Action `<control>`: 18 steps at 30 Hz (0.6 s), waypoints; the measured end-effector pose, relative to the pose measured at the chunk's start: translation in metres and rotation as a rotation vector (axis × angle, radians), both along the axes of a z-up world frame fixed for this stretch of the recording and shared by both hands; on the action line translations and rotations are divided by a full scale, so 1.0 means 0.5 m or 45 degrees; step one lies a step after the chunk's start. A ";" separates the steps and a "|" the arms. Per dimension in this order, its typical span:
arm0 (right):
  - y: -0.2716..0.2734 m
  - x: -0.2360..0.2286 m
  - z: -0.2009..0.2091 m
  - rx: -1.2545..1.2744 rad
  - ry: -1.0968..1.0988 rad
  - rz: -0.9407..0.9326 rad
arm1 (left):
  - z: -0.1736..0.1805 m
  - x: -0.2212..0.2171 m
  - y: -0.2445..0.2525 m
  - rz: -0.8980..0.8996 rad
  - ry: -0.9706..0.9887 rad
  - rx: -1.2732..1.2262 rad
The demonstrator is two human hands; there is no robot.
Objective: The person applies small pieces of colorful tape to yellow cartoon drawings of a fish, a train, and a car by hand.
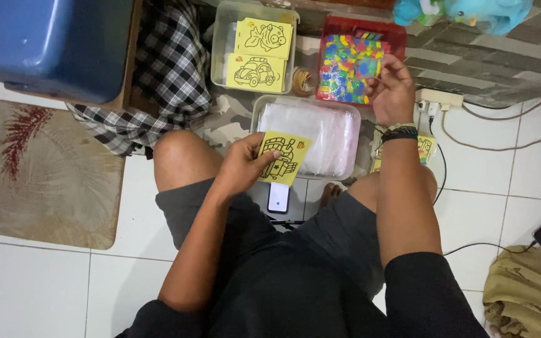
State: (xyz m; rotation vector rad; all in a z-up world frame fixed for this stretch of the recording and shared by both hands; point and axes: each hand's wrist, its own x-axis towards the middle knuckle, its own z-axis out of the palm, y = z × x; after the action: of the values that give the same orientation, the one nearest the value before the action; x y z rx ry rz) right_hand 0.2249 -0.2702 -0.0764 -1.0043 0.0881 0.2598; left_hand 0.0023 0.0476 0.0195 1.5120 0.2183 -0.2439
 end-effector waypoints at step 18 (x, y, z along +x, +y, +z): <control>0.107 -0.292 0.376 -0.839 -0.720 0.004 | 0.049 0.001 -0.025 0.037 -0.290 0.221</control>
State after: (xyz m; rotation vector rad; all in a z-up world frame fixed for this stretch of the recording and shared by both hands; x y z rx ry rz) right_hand 0.0792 -0.2165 0.1115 -1.6983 -0.3658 -0.0707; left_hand 0.0029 0.0351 0.0439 1.6928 0.0811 -0.0285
